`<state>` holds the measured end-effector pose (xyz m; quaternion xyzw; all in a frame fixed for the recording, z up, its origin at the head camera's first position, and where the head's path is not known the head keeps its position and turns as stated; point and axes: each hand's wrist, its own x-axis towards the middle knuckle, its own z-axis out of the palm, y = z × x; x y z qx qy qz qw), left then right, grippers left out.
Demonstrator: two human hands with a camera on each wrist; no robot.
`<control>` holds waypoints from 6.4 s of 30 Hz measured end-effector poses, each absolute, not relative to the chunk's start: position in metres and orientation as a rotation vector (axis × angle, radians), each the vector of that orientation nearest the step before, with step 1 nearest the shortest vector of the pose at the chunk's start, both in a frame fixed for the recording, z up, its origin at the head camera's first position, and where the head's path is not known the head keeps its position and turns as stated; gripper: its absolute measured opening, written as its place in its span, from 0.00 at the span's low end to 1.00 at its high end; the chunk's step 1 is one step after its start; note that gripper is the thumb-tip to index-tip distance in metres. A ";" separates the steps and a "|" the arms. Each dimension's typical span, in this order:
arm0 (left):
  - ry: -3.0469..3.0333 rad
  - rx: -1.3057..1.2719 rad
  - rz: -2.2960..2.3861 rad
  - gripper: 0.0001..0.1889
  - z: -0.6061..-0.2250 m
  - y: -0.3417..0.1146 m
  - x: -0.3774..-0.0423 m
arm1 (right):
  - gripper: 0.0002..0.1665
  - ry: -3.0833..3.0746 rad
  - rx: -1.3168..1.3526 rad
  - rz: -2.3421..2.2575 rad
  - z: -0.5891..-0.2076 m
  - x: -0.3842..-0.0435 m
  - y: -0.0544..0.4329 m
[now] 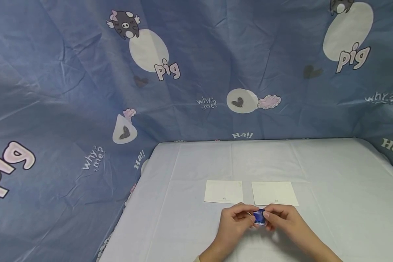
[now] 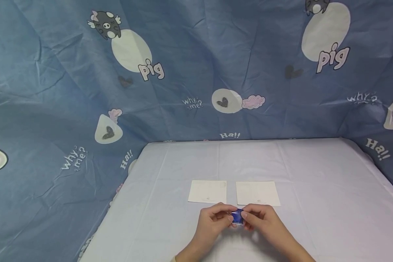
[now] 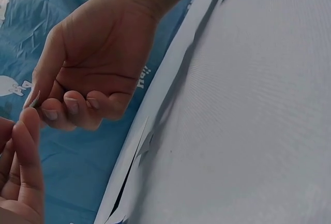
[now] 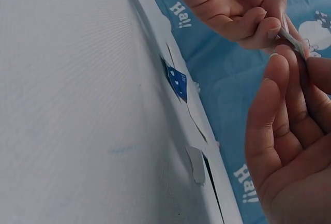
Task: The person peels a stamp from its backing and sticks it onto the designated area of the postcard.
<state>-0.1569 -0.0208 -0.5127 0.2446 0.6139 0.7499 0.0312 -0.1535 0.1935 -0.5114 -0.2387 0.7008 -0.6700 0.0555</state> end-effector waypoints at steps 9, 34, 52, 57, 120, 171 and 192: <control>1.860 0.696 2.321 0.13 -0.512 -0.022 -0.157 | 0.09 2.139 -0.704 -2.039 -0.512 -0.153 0.192; 1.830 0.616 2.379 0.18 -0.513 -0.019 -0.157 | 0.18 2.252 -0.530 -2.122 -0.511 -0.147 0.187; 1.849 0.586 2.351 0.23 -0.511 -0.018 -0.154 | 0.19 2.405 -0.577 -2.090 -0.513 -0.147 0.188; 1.891 0.596 2.339 0.24 -0.513 -0.016 -0.154 | 0.19 2.469 -0.517 -2.075 -0.512 -0.147 0.186; 2.933 0.863 0.401 0.33 -0.492 0.008 -0.247 | 0.18 2.880 -0.223 -1.502 -0.475 -0.227 0.277; 2.886 0.802 0.130 0.37 -0.498 0.011 -0.258 | 0.13 2.978 -0.237 -1.087 -0.515 -0.246 0.285; 2.878 0.803 0.104 0.37 -0.494 0.014 -0.255 | 0.15 3.104 -0.310 -0.794 -0.513 -0.240 0.284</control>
